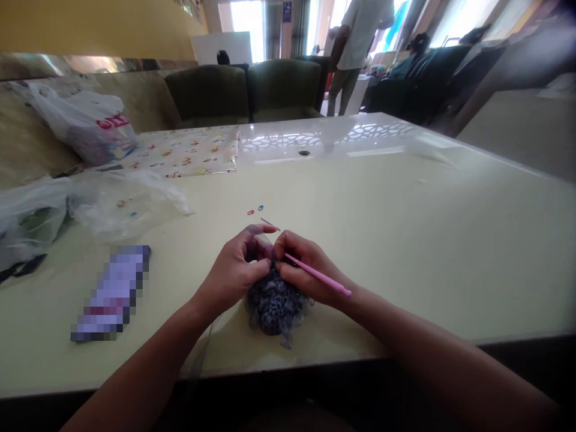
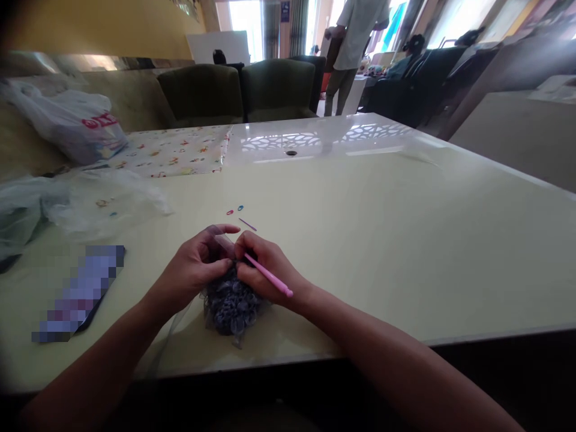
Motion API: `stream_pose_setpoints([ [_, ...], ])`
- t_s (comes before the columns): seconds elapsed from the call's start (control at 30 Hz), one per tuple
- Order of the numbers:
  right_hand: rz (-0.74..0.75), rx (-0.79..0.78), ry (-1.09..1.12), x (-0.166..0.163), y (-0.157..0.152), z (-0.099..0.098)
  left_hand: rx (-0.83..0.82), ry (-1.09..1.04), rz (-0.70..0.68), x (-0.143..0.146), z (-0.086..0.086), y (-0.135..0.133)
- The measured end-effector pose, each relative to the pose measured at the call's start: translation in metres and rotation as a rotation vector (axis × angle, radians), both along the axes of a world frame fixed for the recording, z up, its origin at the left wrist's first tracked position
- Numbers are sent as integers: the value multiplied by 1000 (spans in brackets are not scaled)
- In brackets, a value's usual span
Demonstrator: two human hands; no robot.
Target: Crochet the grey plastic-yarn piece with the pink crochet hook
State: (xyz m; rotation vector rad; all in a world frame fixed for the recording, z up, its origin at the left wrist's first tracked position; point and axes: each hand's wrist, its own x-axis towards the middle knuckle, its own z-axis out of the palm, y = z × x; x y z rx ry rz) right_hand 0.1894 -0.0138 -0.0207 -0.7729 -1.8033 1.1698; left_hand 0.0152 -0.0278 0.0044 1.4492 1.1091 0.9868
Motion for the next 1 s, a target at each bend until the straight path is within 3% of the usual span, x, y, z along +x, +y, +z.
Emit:
stream_pose_setpoints([
  [0.2, -43, 50, -21, 2, 1, 2, -210, -208, 6, -8, -5, 6],
  [0.47, -100, 59, -2, -2, -1, -1, -193, -206, 49, 0, -5, 2],
  [0.67, -63, 16, 8, -2, -2, 2, -249, -226, 31, 1, -5, 2],
  [1.0, 16, 218, 71, 7, 0, 7, -426, -368, -51, -14, -4, 11],
])
